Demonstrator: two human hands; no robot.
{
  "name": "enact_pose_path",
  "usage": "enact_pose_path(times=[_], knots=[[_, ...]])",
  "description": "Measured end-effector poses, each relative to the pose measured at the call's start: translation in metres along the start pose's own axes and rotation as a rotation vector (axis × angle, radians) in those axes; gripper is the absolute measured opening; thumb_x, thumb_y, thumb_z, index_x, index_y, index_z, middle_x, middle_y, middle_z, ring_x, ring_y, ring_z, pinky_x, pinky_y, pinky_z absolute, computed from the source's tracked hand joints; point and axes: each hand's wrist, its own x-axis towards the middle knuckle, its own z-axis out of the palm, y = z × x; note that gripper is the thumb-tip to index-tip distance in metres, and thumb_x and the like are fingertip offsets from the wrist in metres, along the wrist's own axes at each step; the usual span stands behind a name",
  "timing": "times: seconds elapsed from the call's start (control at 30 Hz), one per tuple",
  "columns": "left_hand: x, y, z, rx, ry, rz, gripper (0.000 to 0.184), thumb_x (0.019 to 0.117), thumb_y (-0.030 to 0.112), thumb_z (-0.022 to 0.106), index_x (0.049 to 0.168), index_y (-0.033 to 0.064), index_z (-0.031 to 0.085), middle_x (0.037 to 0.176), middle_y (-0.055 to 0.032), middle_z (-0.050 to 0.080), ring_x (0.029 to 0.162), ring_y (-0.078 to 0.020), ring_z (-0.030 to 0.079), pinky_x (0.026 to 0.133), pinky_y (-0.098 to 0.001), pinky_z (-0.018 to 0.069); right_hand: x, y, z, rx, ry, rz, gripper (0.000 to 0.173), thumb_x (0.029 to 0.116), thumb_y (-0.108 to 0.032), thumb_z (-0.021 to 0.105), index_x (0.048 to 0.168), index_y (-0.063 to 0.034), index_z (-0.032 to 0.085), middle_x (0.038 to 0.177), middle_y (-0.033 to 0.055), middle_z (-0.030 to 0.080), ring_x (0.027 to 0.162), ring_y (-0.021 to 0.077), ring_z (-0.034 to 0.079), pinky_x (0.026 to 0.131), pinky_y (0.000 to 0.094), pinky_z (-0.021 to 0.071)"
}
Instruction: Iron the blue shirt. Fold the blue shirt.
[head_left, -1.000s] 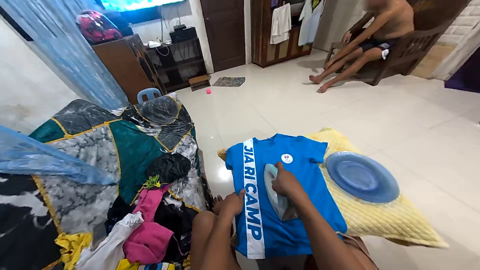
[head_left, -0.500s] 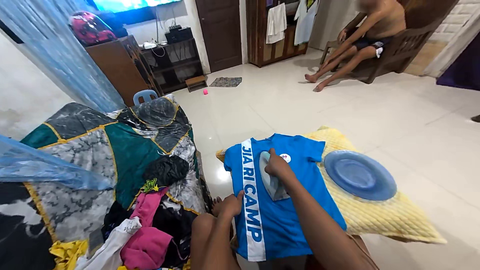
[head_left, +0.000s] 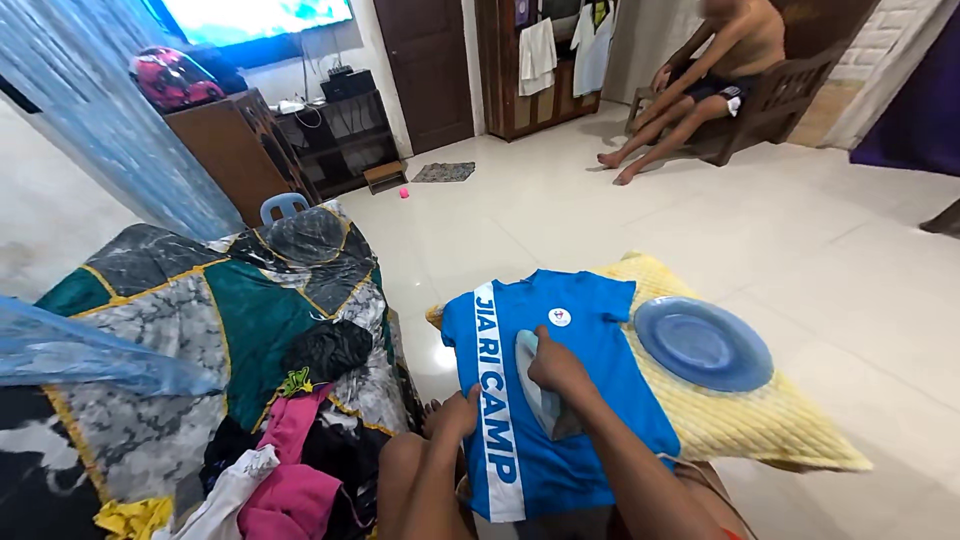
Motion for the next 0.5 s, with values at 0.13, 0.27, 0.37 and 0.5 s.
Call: enact_pose_path(times=[0.13,0.27,0.37,0.5], knots=[[0.002,-0.001,0.000,0.016,0.001,0.003,0.081,0.1023,0.072,0.024,0.132,0.0093,0.065,0.128,-0.0181,0.069,0.123,-0.0343,0.064,0.104,-0.0623,0.0478,0.034,-0.012,-0.008,0.009,0.048,-0.018,0.088,0.0804,-0.018,0.073,0.158,-0.0153,0.030,0.117,0.0220,0.070,0.107,0.0416,0.070,0.085,0.0626,0.0569],[0.003,-0.002,0.000,0.016,-0.001,-0.003,0.081,0.1019,0.073,0.024,0.131,0.0110,0.067,0.126,-0.0173,0.070,0.122,-0.0339,0.065,0.102,-0.0621,0.0488,0.063,-0.022,-0.016,0.007,0.068,-0.042,0.087,0.0822,-0.020,0.072,0.157,-0.0113,0.030,0.121,0.0233,0.068,0.111,0.0415,0.069,0.088,0.0629,0.0561],[0.002,-0.002,-0.001,0.012,-0.005,-0.004,0.080,0.1017,0.073,0.025,0.131,0.0117,0.067,0.126,-0.0166,0.070,0.122,-0.0334,0.065,0.102,-0.0622,0.0490,0.072,-0.025,-0.017,-0.003,0.081,-0.046,0.088,0.0813,-0.020,0.072,0.158,-0.0115,0.030,0.121,0.0235,0.068,0.111,0.0422,0.069,0.088,0.0626,0.0563],[0.001,-0.001,-0.001,0.009,-0.011,-0.001,0.079,0.1017,0.073,0.026,0.130,0.0122,0.067,0.127,-0.0159,0.070,0.122,-0.0329,0.065,0.102,-0.0622,0.0486,0.061,-0.022,-0.014,-0.010,0.056,-0.026,0.093,0.0793,-0.017,0.074,0.159,-0.0114,0.026,0.120,0.0242,0.068,0.110,0.0424,0.069,0.088,0.0624,0.0562]])
